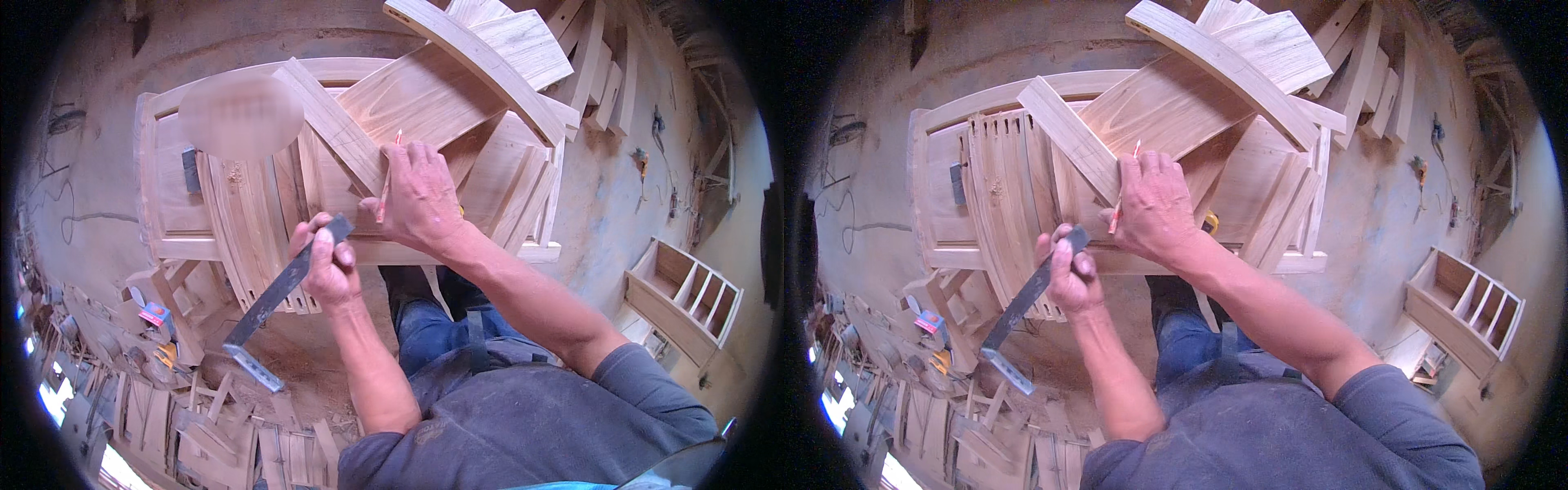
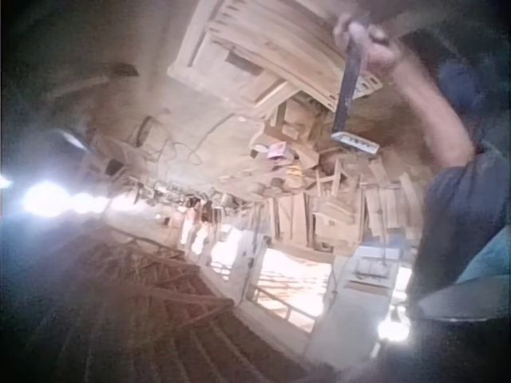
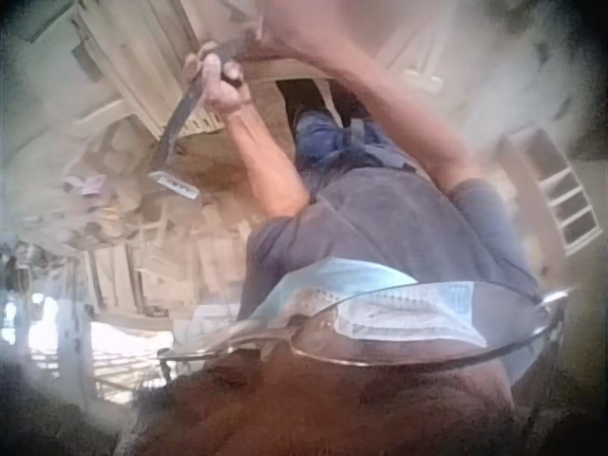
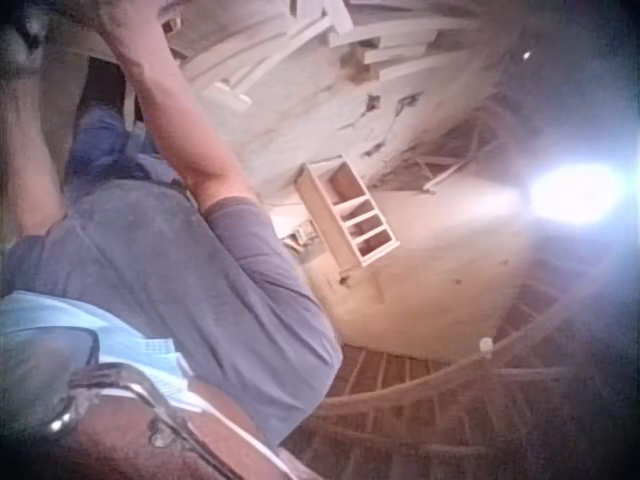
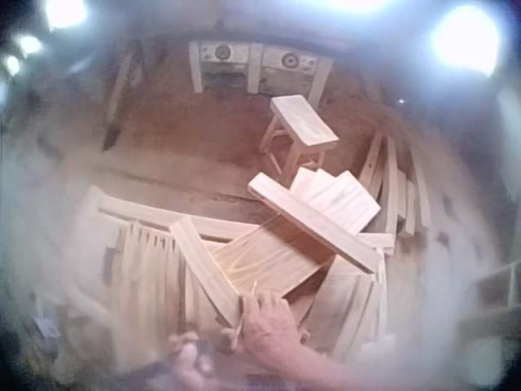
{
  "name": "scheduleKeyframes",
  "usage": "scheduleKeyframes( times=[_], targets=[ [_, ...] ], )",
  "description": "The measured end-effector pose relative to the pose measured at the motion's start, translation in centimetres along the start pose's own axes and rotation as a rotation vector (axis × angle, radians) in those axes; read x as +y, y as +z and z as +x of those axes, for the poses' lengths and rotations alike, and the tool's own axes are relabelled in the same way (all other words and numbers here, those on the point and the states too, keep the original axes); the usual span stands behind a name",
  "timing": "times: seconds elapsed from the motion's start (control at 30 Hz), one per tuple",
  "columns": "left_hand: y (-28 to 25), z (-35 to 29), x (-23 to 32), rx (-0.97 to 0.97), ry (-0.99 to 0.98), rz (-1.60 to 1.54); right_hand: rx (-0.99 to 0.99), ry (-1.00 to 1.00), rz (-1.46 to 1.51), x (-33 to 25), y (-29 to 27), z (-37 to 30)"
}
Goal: The person measures and marks multiple wooden planks using a metal square and a pencil. They repeatedly align the square, draw lines, and set the planks aside on a workbench.
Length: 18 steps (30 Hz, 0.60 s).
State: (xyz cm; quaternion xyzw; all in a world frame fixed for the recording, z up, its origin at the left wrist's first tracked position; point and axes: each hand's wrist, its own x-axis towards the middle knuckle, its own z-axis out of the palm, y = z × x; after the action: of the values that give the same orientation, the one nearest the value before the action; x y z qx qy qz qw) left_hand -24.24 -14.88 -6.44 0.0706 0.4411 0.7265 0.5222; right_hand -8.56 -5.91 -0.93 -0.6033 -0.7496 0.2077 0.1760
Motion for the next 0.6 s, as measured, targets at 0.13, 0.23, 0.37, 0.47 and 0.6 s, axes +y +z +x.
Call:
scheduleKeyframes(
  times=[0.13, 0.23, 0.37, 0.47, 0.6],
  targets=[
    [-2.4, 0.7, 3.5, -0.059, 0.114, 0.024, -0.157, -0.017, -0.134, 0.6, -0.3, 0.5],
    [-3.2, 0.6, 6.6, -0.027, 0.113, 0.025, -0.131, -0.242, -0.161, 2.6, -1.8, 1.7],
    [-4.7, 0.5, 8.9, -0.095, 0.193, 0.066, 0.127, -0.34, -0.24, 4.4, -1.7, 3.5],
    [-5.1, 0.3, 8.9, -0.068, 0.187, 0.072, 0.215, -0.12, -0.01, 2.8, -1.4, 2.5],
    [-4.0, 0.0, 7.3, -0.063, 0.116, 0.057, 0.219, -0.047, 0.146, 0.6, 2.5, 0.3]
  ],
)
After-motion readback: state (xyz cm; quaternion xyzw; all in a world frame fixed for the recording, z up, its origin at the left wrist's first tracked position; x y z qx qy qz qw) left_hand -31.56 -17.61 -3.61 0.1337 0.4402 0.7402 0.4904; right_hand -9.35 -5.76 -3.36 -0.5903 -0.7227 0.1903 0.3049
